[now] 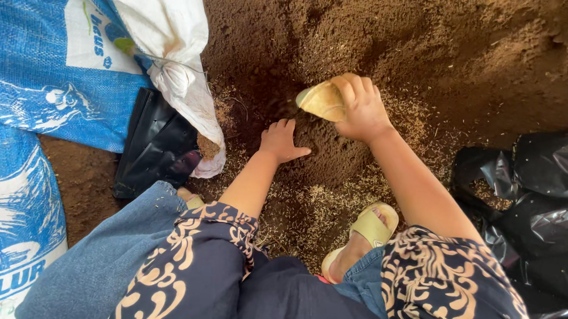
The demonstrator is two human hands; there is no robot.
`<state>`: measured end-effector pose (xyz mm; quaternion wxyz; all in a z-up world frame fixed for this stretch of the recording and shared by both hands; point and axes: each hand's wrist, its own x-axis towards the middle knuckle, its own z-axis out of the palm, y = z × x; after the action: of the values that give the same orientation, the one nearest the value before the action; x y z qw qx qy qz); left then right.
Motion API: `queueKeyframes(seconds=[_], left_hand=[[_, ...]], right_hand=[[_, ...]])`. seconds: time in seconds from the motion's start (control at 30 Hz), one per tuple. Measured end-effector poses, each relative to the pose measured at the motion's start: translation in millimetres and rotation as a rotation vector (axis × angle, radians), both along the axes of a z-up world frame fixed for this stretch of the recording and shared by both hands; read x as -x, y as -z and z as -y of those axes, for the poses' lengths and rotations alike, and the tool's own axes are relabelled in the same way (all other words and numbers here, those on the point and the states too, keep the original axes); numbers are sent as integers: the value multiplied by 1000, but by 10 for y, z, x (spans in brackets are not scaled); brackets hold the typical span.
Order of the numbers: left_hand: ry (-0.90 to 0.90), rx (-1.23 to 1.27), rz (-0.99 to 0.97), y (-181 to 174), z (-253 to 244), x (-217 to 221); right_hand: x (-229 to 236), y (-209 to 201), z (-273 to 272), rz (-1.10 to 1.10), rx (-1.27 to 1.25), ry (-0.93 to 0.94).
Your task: The person scoops dark granular material from a large pile using a scoop and transfers it into a blue and white sack. They then use both hands to mix the contents inside the sack, repeatedly lifting and turning the material to blend it.
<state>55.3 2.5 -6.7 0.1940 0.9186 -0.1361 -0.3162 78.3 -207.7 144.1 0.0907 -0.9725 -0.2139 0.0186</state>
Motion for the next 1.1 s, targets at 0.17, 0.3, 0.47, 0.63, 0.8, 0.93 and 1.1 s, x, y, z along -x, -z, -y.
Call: queueKeyframes(seconds=[0.17, 0.3, 0.47, 0.63, 0.8, 0.93, 1.1], left_hand=[[-9, 140, 61, -80, -208, 96], [-113, 169, 223, -112, -116, 27], [10, 85, 167, -85, 197, -85], [9, 40, 136, 6, 294, -64], [21, 37, 101, 61, 332, -131], [21, 63, 136, 91, 350, -131], [27, 70, 150, -127, 381, -241]], right_hand=[[-164, -500, 218, -256, 30, 329], [-216, -914, 1071, 549, 46, 369], [-364, -804, 1974, 635, 259, 627], [-645, 25, 2223, 495, 262, 708], [-811, 681, 2028, 424, 73, 660], [-862, 653, 1754, 258, 8, 519], [-548, 266, 883, -233, -16, 547]])
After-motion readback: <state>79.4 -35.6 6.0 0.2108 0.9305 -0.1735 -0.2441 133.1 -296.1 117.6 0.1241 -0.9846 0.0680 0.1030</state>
